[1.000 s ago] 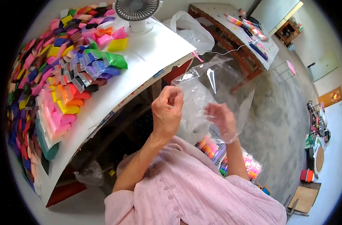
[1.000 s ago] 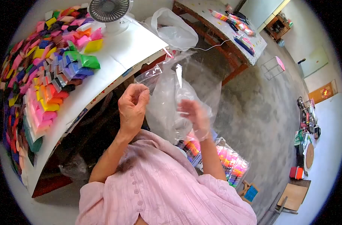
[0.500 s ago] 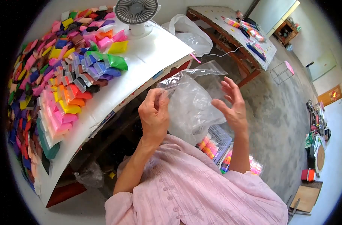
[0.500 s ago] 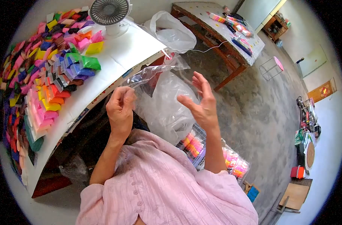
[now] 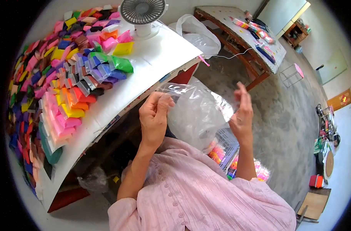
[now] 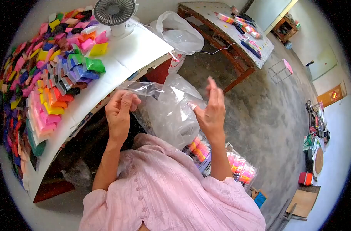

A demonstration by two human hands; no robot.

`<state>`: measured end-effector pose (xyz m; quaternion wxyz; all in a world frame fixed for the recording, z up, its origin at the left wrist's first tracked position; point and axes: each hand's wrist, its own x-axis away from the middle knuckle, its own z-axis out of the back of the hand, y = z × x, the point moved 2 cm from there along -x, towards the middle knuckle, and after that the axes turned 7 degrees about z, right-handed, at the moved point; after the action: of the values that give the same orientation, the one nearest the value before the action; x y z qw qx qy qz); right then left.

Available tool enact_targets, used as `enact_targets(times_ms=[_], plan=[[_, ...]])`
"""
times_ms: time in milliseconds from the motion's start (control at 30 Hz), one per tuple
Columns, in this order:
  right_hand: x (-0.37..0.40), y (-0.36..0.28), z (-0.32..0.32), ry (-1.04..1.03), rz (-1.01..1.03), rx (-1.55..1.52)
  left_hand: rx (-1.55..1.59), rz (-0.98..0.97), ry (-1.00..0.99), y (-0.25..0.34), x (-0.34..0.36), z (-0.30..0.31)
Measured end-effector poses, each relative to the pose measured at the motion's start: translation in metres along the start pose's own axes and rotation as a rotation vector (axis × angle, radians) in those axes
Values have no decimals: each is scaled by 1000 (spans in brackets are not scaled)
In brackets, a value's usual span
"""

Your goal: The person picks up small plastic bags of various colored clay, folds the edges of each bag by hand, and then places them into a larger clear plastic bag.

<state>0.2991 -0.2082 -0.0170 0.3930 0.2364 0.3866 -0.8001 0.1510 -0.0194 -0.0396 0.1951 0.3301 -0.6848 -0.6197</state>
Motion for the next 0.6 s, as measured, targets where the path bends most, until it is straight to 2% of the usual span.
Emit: enact_targets(times_ms=[100, 233, 267, 367, 400, 500, 600], plan=[[-14, -33, 6, 226, 358, 168, -117, -43, -53, 5, -5, -7], [-22, -38, 0, 219, 647, 21, -301, -99, -159, 19, -9, -20], [-22, -35, -1, 211, 657, -19, -347, -62, -234, 16, -12, -18], [-37, -44, -2, 246, 583, 29, -280, -190, -88, 9, -3, -29], [-40, -46, 0, 275, 520, 40, -419, -182, -131, 12, 4, -29], [-50, -51, 2, 368, 362, 49, -664, -368, -46, 21, 38, -35], [-57, -53, 2, 472, 255, 11, -892, -357, 76, 4, 58, -25]])
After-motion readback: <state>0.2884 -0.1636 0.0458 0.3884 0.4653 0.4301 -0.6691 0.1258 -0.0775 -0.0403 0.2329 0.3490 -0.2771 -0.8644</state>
